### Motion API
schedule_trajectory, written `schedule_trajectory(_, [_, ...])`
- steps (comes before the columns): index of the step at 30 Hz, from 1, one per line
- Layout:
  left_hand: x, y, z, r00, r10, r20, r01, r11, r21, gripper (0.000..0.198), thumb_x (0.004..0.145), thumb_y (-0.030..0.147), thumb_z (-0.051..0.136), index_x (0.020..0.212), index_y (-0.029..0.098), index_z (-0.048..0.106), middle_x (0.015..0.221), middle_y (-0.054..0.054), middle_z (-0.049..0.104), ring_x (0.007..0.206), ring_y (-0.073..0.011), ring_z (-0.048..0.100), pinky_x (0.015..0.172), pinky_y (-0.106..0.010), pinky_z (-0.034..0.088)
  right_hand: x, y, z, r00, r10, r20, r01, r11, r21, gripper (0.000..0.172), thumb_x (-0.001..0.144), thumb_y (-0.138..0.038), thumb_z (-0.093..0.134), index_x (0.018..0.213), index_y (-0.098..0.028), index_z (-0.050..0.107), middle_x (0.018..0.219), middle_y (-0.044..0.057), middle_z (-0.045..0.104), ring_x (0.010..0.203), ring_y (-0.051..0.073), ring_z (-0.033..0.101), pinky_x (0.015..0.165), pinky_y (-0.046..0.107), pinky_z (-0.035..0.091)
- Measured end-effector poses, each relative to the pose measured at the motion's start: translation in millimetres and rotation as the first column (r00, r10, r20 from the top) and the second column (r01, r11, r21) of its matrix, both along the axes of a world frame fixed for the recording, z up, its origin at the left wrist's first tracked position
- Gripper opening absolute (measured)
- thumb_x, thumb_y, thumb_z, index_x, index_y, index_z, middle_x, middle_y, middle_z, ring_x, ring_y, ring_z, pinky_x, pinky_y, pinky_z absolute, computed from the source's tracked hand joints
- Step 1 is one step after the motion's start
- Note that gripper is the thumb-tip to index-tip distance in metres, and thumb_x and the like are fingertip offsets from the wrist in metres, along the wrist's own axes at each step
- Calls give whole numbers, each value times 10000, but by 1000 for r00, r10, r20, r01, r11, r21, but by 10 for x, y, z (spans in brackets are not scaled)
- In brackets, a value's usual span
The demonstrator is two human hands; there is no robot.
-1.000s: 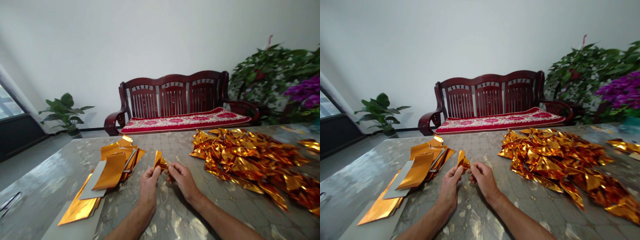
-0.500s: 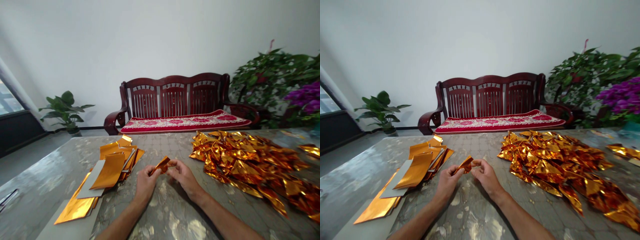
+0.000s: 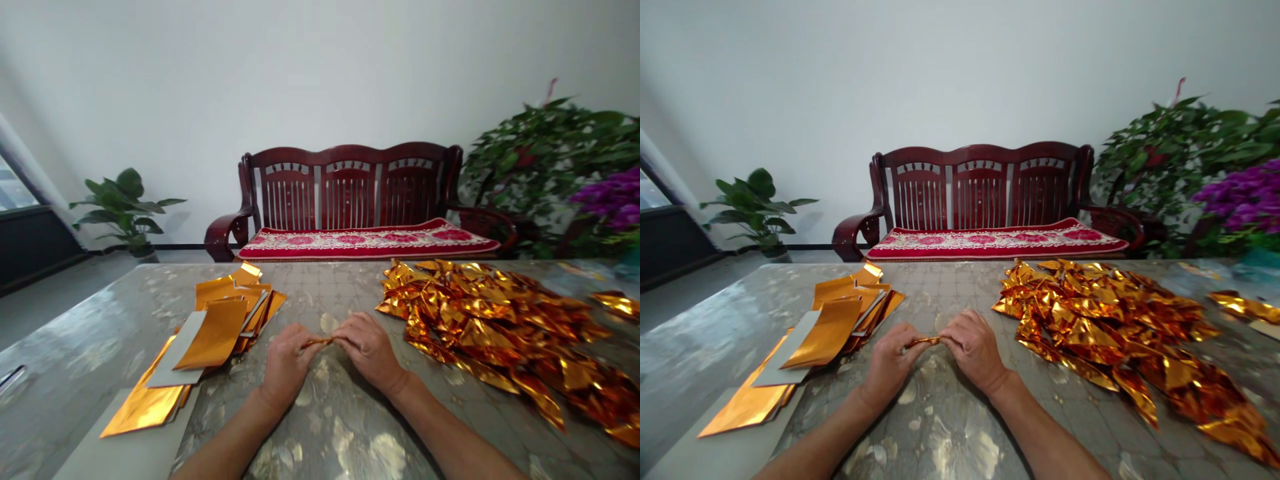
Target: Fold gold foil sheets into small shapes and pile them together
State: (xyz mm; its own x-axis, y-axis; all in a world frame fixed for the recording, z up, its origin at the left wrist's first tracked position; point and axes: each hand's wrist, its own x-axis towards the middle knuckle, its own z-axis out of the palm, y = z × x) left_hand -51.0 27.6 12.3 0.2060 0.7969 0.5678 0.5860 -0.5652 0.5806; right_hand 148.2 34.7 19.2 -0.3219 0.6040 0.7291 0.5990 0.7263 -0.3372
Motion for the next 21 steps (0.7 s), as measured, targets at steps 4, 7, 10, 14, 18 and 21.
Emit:
schedule_trajectory(4, [-5, 25, -6, 982, -15, 186, 21, 999, -33, 119, 861, 259, 673, 781, 198, 736, 723, 0, 648, 689, -131, 587, 668, -227, 437, 20, -10, 30, 997, -11, -75, 16, 998, 56, 91, 904, -208, 643, 864, -218, 724, 740, 27, 642, 770, 180, 546, 709, 310, 427])
schedule_trajectory(7, [-4, 20, 23, 953, -39, 301, 52, 998, -35, 140, 877, 261, 643, 801, 199, 743, 751, -7, 674, 716, -134, 612, 691, -227, 459, 22, -32, 53, 995, -5, -98, 13, 997, 79, 96, 908, -196, 634, 885, -214, 726, 722, 26, 614, 759, 176, 532, 695, 301, 424])
schedule_trajectory(10, [7, 15, 51, 922, -66, 383, 89, 995, -44, 132, 873, 249, 639, 827, 205, 753, 778, -10, 692, 758, -138, 638, 725, -227, 477, 6, -53, 50, 994, 1, -109, 6, 998, 63, 105, 914, -201, 626, 888, -217, 726, 714, 25, 600, 759, 180, 530, 695, 304, 430])
schedule_trajectory(14, [42, -12, 69, 884, 5, 468, 43, 995, -91, 70, 814, 215, 693, 775, 205, 750, 731, 4, 677, 681, -121, 621, 651, -207, 466, -10, -53, 0, 989, 5, -145, -6, 1000, -5, 106, 917, -211, 624, 884, -233, 722, 716, 19, 613, 757, 182, 550, 688, 306, 446])
schedule_trajectory(18, [93, -97, 96, 878, -20, 478, 49, 998, -48, 50, 785, 215, 729, 739, 211, 747, 705, 10, 671, 678, -116, 610, 664, -207, 460, -6, -32, -39, 984, 48, -171, -58, 997, -57, 100, 914, -215, 625, 890, -248, 717, 775, 18, 668, 788, 184, 590, 716, 314, 476])
schedule_trajectory(21, [100, -126, 123, 870, -36, 492, 66, 997, -42, 62, 788, 232, 721, 734, 211, 745, 705, 6, 668, 689, -120, 608, 678, -215, 460, -17, -22, -55, 974, 33, -223, -56, 994, -96, 103, 905, -226, 625, 867, -251, 718, 787, 17, 685, 798, 186, 618, 732, 317, 497])
